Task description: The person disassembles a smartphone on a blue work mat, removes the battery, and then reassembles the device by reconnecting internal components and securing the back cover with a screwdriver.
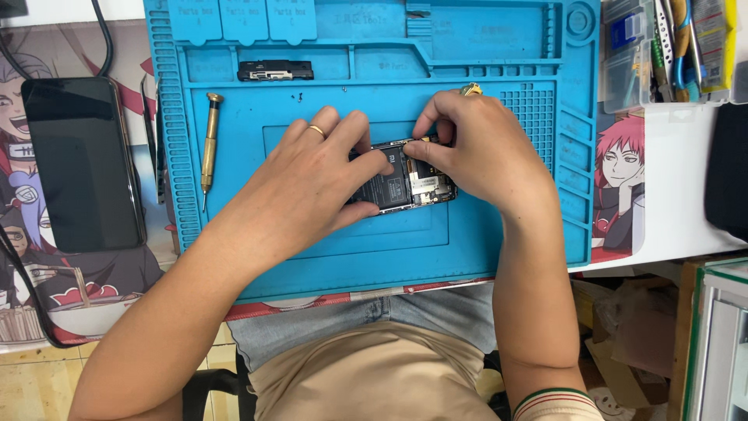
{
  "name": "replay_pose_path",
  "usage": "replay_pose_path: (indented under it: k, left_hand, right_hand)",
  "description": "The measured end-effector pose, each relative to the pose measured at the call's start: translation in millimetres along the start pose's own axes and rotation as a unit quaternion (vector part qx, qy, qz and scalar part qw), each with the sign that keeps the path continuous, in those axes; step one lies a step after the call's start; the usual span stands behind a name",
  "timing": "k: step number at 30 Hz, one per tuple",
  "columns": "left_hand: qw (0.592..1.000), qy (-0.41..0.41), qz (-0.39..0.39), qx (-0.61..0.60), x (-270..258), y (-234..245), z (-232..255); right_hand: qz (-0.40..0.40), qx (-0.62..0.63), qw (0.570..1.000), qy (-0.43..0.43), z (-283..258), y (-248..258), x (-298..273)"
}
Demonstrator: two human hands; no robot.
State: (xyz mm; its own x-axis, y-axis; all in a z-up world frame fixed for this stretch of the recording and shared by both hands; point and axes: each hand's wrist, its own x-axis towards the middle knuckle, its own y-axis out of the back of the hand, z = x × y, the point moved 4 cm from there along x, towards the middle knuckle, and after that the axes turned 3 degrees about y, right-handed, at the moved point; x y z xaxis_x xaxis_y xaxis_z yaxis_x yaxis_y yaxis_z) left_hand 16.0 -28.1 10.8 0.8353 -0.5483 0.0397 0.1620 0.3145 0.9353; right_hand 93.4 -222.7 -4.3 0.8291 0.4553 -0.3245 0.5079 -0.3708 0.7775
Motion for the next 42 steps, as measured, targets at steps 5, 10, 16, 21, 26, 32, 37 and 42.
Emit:
replay_pose_path:
  k: [5, 10, 16, 21, 26, 32, 37, 42]
  left_hand:
    - [1.0, -0.004, 0.001, 0.012, -1, 1, 1]
    - [1.0, -0.008, 0.008, 0.015, -1, 1, -1]
    - [1.0, 0.002, -0.009, -0.003, 0, 0, -3]
    - [1.0, -0.004, 0.0, 0.003, -1, 0, -3]
    - [1.0, -0.006, 0.004, 0.008, -2, 0, -1]
    - [1.0, -0.008, 0.026, -0.004, -3, -4, -6]
    - [0.999, -0.013, 0.037, -0.032, -2, -7, -12]
    - [0.999, -0.01, 0.038, -0.029, -2, -8, -13]
  right_hand:
    - [0.01, 0.004, 1.0, 0.01, 0, 0, -4]
    - [0.008, 0.005, 1.0, -0.009, -3, 1, -3]
    - [-0.007, -0.008, 0.999, -0.031, -7, 3, 0]
    - [-0.049, -0.024, 0.996, -0.069, -14, 6, 0]
    - [-0.07, -0.094, 0.991, -0.066, -21, 5, 4]
    - [-0.001, -0.027, 1.0, 0.005, -13, 0, -10]
    - [0.201, 0.03, 0.974, 0.1, -22, -20, -45]
    - [0.277, -0.081, 0.951, 0.115, -30, -53, -68]
